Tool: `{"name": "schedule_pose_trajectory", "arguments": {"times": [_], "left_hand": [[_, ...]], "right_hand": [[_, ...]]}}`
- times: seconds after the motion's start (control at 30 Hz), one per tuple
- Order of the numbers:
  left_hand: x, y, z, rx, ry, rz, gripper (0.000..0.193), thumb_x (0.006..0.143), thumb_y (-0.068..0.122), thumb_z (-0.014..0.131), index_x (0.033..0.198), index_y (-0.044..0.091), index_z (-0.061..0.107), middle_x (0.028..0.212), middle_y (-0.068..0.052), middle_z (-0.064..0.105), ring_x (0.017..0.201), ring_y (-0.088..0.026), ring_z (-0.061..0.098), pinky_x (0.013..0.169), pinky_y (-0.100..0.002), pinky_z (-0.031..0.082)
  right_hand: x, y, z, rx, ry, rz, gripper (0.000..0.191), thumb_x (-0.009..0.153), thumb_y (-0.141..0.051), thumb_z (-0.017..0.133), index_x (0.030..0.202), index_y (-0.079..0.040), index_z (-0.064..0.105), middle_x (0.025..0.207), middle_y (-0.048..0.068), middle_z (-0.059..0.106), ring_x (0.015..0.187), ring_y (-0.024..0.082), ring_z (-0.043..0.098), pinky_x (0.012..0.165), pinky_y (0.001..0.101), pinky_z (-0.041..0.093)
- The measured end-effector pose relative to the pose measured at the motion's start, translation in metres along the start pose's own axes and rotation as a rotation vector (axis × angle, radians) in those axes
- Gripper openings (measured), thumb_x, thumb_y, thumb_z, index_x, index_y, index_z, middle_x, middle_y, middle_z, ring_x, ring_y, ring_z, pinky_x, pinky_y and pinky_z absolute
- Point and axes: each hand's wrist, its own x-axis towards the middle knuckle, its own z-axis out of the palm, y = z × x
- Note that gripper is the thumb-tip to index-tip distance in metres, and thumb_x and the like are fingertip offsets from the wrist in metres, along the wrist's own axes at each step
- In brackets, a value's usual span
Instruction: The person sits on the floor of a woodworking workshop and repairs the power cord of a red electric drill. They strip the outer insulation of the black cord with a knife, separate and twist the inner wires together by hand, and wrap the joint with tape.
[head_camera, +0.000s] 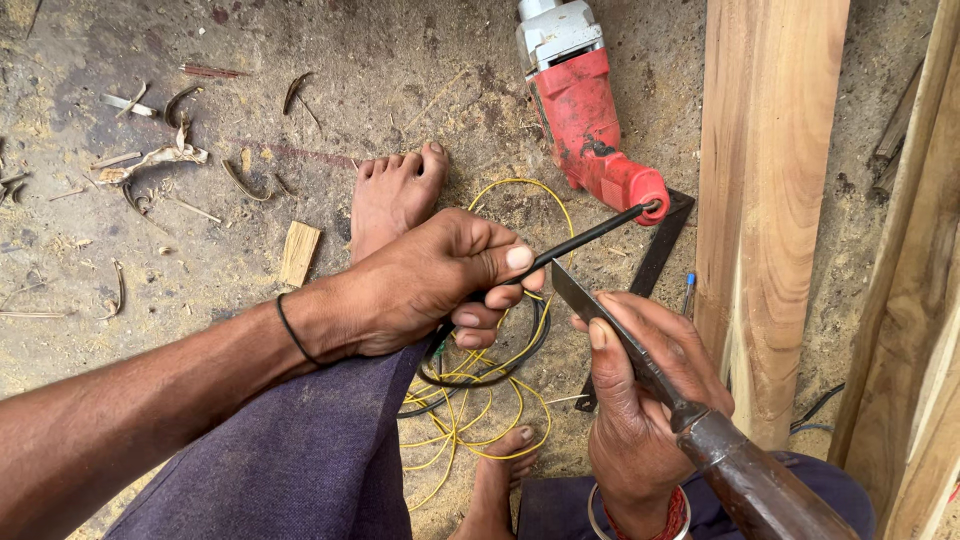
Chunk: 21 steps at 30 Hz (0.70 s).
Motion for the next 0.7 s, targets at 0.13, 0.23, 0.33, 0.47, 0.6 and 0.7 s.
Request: {"name": "schedule_pose_trajectory", "arguments": {"times": [0.13,0.23,0.33,0.47,0.6,0.7], "left_hand": [[0.002,0.002,0.003,0.095,0.014,0.029,0.031,0.104,0.026,0.057,0.1,-0.004,0.063,0.067,-0.001,0.052,0.049,-0.01,0.04,0.046,-0.027,0.041],[0.002,0.004,0.005,0.161,0.015,0.055,0.03,0.104,0.025,0.057,0.1,-0.004,0.064,0.066,-0.001,0.053,0.049,-0.009,0.042,0.045,-0.026,0.042],[0.001,0.006,0.007,0.306,0.056,0.087,0.029,0.104,0.025,0.057,0.099,-0.003,0.065,0.065,0.0,0.053,0.046,-0.008,0.045,0.043,-0.025,0.041],[0.0,0.009,0.011,0.443,0.119,0.085,0.028,0.102,0.025,0.057,0.095,-0.001,0.064,0.061,0.0,0.053,0.043,-0.008,0.045,0.038,-0.026,0.038],[-0.002,0.011,0.014,0.603,0.191,0.102,0.027,0.102,0.024,0.059,0.09,0.0,0.063,0.061,0.001,0.054,0.044,-0.007,0.044,0.038,-0.026,0.036],[-0.005,0.012,0.014,0.599,0.188,0.11,0.027,0.102,0.025,0.058,0.089,0.002,0.063,0.062,0.003,0.053,0.046,-0.006,0.044,0.039,-0.025,0.036]], "right_hand": [[0.0,-0.001,0.001,-0.012,0.006,-0.004,0.018,0.104,-0.003,0.069,0.12,0.003,0.071,0.115,0.016,0.072,0.094,0.02,0.075,0.08,0.0274,0.061],[0.001,-0.001,0.001,0.007,0.017,0.007,0.018,0.103,-0.003,0.069,0.12,0.003,0.071,0.116,0.016,0.072,0.096,0.02,0.076,0.081,0.0282,0.062],[0.001,-0.001,0.001,0.003,0.004,0.008,0.019,0.102,-0.003,0.07,0.12,0.003,0.071,0.116,0.016,0.072,0.099,0.021,0.076,0.084,0.0299,0.063],[0.002,-0.003,-0.001,-0.07,-0.028,-0.023,0.018,0.102,-0.003,0.07,0.12,0.003,0.072,0.117,0.015,0.072,0.1,0.02,0.075,0.087,0.0306,0.062],[0.005,-0.004,-0.004,-0.205,-0.058,-0.102,0.017,0.1,-0.003,0.072,0.117,0.002,0.072,0.113,0.014,0.073,0.098,0.02,0.075,0.085,0.0304,0.061],[0.005,-0.004,-0.004,-0.205,-0.055,-0.107,0.017,0.1,-0.004,0.071,0.116,0.001,0.072,0.112,0.014,0.073,0.098,0.02,0.075,0.086,0.0308,0.061]]}}
